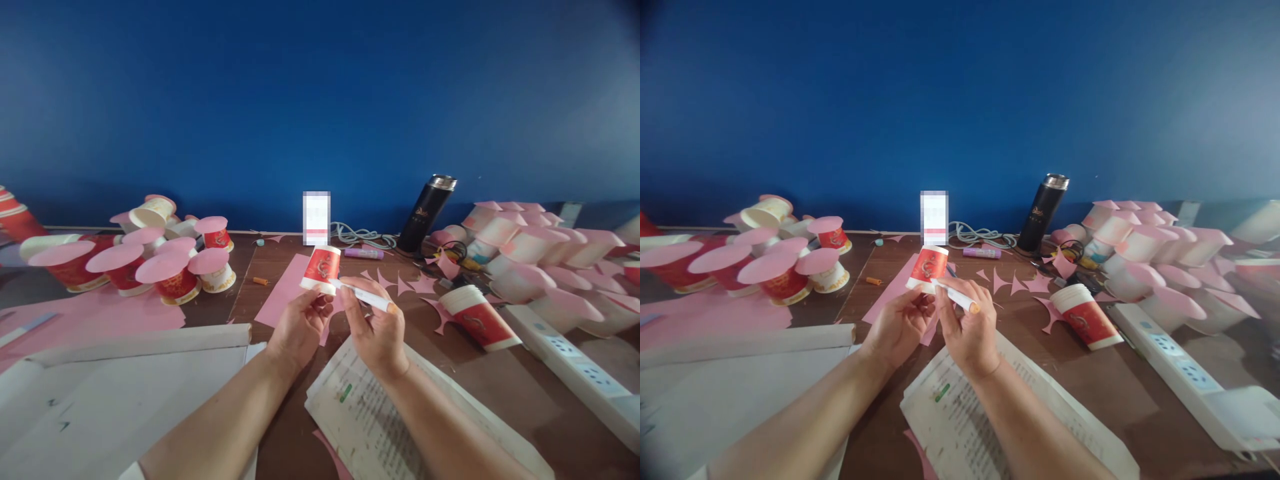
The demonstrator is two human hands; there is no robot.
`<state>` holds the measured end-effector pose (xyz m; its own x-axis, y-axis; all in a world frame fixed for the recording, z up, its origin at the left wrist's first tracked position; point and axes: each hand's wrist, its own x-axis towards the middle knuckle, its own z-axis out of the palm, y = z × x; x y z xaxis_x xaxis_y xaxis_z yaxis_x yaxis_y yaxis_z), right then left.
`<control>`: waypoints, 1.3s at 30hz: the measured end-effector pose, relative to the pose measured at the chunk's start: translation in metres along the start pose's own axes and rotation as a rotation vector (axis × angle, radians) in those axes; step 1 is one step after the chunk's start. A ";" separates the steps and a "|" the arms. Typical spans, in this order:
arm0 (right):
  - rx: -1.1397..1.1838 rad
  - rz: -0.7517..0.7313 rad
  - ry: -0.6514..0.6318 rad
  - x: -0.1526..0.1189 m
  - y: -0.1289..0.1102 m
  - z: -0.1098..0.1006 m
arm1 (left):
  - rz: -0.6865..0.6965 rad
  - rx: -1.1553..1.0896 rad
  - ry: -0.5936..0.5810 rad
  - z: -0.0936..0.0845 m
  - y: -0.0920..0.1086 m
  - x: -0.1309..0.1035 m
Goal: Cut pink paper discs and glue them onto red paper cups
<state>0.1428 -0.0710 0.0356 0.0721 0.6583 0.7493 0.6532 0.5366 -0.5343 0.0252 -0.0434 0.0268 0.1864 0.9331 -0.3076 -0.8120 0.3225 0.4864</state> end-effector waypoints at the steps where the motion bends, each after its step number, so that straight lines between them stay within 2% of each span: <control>1: 0.001 -0.003 0.002 0.000 0.000 0.000 | 0.000 0.000 0.003 0.000 0.000 0.000; 39: -0.028 -0.007 0.004 0.000 0.002 0.002 | -0.010 -0.005 0.018 0.002 0.001 -0.001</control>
<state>0.1428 -0.0685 0.0336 0.0702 0.6526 0.7544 0.6749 0.5259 -0.5177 0.0257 -0.0440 0.0294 0.1847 0.9269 -0.3268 -0.8130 0.3309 0.4791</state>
